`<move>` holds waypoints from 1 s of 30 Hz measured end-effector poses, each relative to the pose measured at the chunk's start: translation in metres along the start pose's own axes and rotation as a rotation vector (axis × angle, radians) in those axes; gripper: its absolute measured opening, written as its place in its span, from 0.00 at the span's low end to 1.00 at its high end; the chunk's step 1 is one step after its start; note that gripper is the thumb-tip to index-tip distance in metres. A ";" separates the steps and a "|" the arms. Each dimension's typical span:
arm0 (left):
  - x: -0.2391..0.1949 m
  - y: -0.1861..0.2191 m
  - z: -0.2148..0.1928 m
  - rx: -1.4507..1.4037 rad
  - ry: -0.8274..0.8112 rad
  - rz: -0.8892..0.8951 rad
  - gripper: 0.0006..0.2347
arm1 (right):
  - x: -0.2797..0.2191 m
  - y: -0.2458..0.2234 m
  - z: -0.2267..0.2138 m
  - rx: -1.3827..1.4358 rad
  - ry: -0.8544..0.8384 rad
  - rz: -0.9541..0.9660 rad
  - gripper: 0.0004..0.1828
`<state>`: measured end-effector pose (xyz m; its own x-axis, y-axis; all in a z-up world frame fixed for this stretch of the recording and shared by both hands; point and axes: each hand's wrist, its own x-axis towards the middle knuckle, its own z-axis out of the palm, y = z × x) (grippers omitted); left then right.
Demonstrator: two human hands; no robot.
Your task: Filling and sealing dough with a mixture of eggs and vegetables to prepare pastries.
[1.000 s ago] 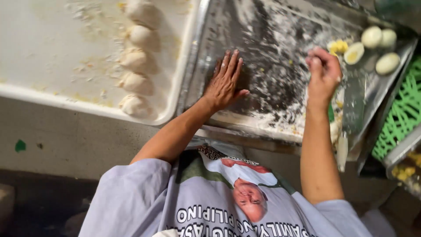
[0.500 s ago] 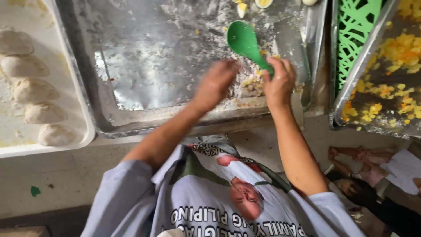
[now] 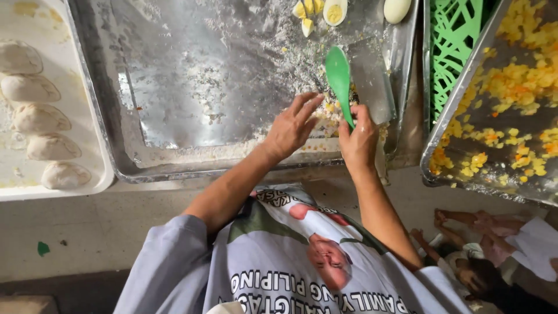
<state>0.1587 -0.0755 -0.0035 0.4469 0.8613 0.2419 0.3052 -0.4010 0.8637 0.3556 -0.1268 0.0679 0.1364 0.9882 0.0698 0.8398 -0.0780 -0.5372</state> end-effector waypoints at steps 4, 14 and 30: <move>0.012 -0.016 -0.063 0.335 0.254 -0.004 0.19 | -0.016 -0.011 -0.007 0.057 -0.005 0.092 0.15; 0.044 -0.036 -0.024 0.274 -0.038 0.170 0.25 | -0.042 -0.010 0.025 -0.178 0.135 0.214 0.27; -0.042 -0.089 -0.192 0.462 0.109 -0.049 0.24 | -0.037 -0.006 0.034 -0.257 0.191 0.249 0.30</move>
<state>-0.0487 -0.0158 -0.0056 0.3395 0.9005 0.2717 0.6767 -0.4344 0.5944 0.3278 -0.1589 0.0402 0.4270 0.8946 0.1315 0.8695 -0.3663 -0.3314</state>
